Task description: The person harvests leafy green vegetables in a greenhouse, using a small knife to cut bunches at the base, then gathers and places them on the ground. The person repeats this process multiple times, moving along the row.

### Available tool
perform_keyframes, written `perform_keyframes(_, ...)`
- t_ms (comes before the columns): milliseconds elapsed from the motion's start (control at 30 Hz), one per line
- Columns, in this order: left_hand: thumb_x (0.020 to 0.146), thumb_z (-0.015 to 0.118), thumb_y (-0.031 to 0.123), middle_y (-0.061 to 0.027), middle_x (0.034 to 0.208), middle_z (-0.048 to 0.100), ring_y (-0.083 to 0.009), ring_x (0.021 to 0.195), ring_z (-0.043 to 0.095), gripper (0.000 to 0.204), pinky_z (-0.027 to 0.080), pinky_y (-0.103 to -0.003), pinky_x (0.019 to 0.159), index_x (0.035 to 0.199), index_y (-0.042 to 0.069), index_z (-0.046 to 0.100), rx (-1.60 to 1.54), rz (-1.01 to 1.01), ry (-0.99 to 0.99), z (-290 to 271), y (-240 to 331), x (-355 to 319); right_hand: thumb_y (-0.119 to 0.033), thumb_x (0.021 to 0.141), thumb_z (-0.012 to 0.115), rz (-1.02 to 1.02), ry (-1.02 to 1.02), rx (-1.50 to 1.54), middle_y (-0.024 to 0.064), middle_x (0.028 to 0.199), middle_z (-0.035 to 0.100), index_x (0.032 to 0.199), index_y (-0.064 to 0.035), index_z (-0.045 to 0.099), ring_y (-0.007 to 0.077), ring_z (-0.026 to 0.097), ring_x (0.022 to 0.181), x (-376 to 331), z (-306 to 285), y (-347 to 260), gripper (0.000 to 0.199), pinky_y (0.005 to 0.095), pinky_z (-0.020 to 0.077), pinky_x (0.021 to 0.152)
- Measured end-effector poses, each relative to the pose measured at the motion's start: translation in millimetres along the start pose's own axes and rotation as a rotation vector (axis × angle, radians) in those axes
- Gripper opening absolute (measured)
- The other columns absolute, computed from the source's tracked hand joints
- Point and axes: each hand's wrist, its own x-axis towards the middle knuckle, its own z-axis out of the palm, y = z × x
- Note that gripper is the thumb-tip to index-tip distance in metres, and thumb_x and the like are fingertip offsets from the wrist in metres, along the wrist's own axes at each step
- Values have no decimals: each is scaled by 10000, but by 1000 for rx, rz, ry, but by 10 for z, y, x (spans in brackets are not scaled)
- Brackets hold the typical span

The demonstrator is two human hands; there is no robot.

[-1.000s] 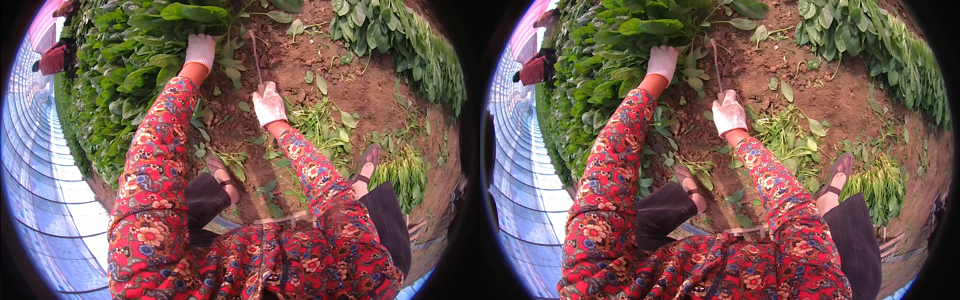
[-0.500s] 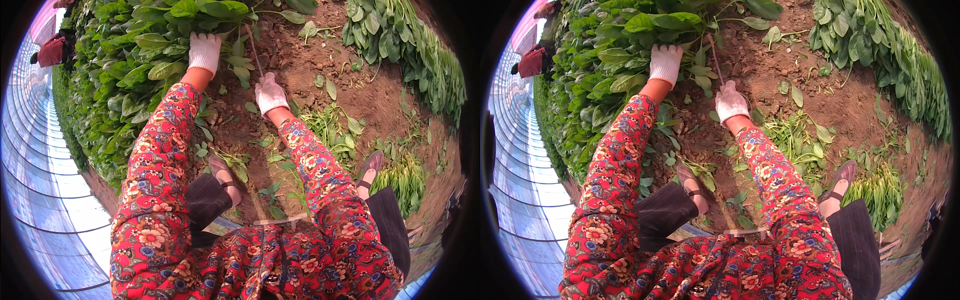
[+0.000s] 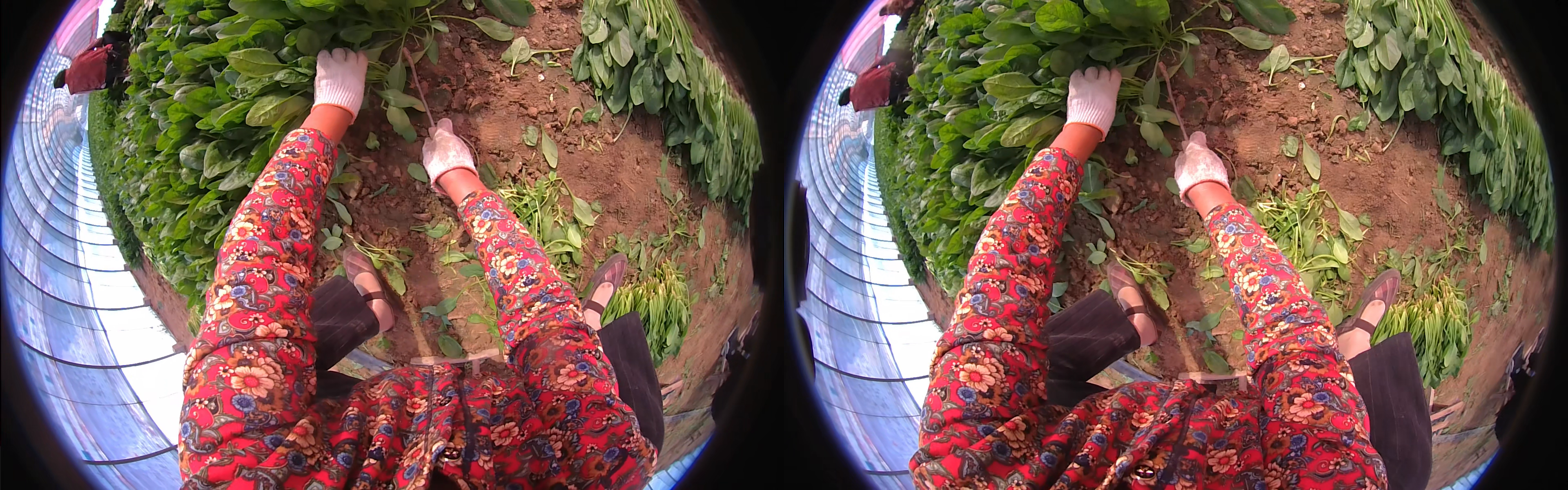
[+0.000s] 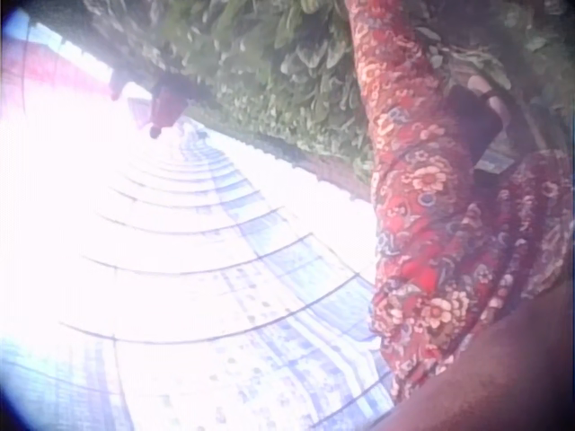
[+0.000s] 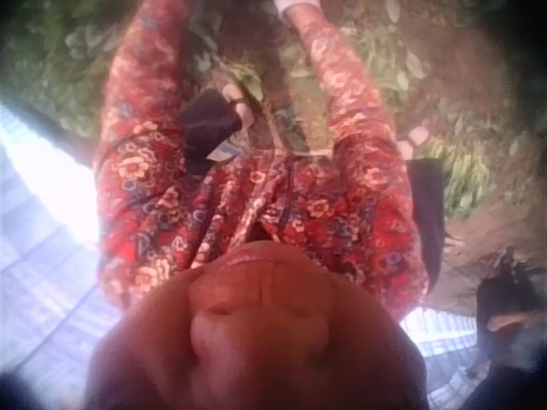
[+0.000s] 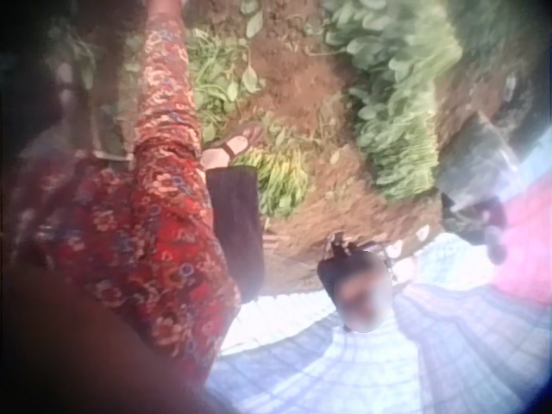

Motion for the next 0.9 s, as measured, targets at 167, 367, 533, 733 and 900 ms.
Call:
perform_keyframes(167,866,590,175,-86,1074,673,-279,1059,605,315,379,-475,1026,1173,108,605,5,5,60,103,-8,-68,-261,927,637,-208,72,-637,39,1182,715,1124,-134,753,218,622,1115,60,132,-2,261,387,433,910)
perform_keyframes(367,868,579,160,-90,1002,666,-277,1006,616,279,392,-506,1004,1142,121,611,-80,11,16,101,-175,-113,-237,953,607,-37,-25,-167,146,1173,711,1215,-3,537,355,649,1137,-408,109,201,359,481,503,907)
perform_keyframes(533,833,579,156,-131,1017,657,-302,999,611,281,419,-483,975,1106,100,611,-148,37,178,180,-230,-294,-227,961,577,-55,23,-141,269,1158,671,1139,-5,431,457,628,1096,-647,-25,285,319,516,515,914)
perform_keyframes(733,806,600,150,-102,1183,634,-267,1120,601,334,465,-447,923,1140,145,612,-103,-45,201,157,-88,-516,-213,974,577,-276,181,-200,277,1121,669,1129,-18,424,450,666,994,-380,-18,299,293,525,541,837)
perform_keyframes(900,805,608,149,-88,1182,628,-255,1126,593,384,485,-438,860,1188,167,618,-168,-111,133,126,-8,-617,-227,976,592,-307,105,-118,200,1186,689,1140,-13,422,401,662,1074,-69,5,107,318,479,541,890)
